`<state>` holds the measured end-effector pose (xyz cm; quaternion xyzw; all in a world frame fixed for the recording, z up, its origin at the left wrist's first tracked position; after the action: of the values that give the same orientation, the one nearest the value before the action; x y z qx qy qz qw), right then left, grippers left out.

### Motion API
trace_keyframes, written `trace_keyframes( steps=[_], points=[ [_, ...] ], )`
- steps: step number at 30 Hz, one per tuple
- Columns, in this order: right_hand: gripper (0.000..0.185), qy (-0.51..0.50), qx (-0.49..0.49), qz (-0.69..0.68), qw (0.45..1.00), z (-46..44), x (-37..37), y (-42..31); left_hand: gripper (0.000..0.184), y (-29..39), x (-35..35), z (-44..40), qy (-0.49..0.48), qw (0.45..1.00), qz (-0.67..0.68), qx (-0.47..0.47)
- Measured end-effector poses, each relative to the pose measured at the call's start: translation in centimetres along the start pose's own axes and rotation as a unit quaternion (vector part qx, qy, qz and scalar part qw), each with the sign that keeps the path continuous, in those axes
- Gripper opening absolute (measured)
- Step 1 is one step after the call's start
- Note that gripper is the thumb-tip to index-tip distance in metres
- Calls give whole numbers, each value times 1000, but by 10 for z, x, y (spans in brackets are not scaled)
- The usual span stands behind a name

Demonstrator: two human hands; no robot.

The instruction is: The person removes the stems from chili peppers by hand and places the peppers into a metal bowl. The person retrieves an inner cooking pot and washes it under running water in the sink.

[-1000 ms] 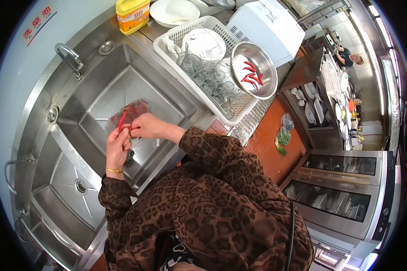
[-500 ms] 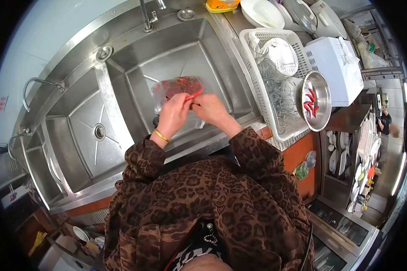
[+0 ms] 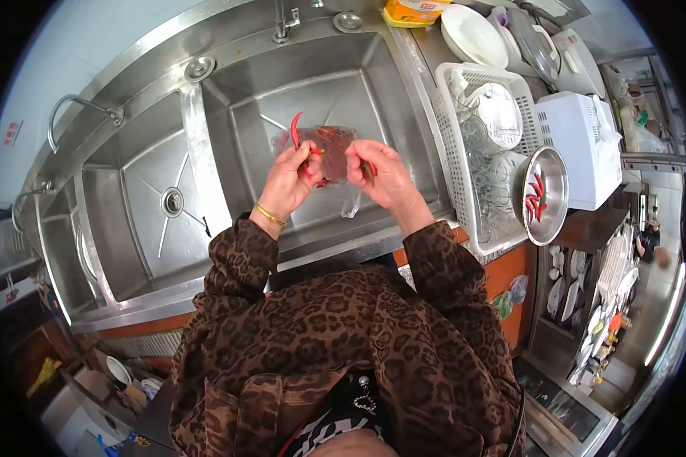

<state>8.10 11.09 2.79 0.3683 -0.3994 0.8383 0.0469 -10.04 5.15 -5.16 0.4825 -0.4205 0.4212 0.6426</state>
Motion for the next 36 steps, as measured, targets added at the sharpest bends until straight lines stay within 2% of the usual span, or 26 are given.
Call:
trace_keyframes(
  steps=[1, 5, 11, 13, 15, 16, 20, 21, 25, 26, 30, 36],
  points=[
    [11, -2, 3, 1, 1000, 0, 2, 1, 11, 1, 8, 1, 2, 1000, 1, 3],
    [14, 46, 42, 43, 997, 5, 3, 8, 10, 2, 45, 0, 129, 989, -36, 56],
    [15, 43, 49, 144, 987, -3, -10, 23, 11, -9, 32, -4, 81, 994, 17, 76],
    [14, 48, -15, 299, 953, -9, -6, 29, 12, -13, 30, -5, 89, 993, 1, 79],
    [14, 54, -79, 444, 891, -11, -3, 33, 12, -18, 29, -6, 96, 992, -15, 79],
    [14, 56, -80, 443, 891, -10, -3, 34, 12, -19, 29, -6, 95, 992, -15, 77],
    [15, 38, -146, 582, 799, -2, 3, 40, 12, -21, 29, -5, 87, 994, -28, 63],
    [15, 37, -145, 582, 799, -1, 3, 38, 12, -18, 27, -5, 88, 994, -28, 64],
    [14, 22, 7, 407, 913, 13, -10, 19, 12, 8, 17, -5, 128, 983, -39, 127],
    [14, 23, 7, 408, 913, 13, -8, 16, 12, 5, 18, -5, 128, 983, -38, 126],
    [14, 72, 18, 143, 987, 10, 1, 15, 12, -14, 25, 7, 120, 974, -178, 72],
    [13, 63, -56, 189, 978, 0, 9, 37, 11, -40, 51, 12, 176, 951, -244, 70]
  ],
)
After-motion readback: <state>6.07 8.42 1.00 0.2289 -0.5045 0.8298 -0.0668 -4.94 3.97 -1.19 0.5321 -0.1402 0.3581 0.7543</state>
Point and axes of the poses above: each hand's wrist, its own z-axis away from the middle knuckle, its own x-axis out of the palm, y = z × x, the point moved 2 cm from there along -z, towards the middle knuckle, and after that the axes turned 3 degrees about z, right-handed, at the moved point
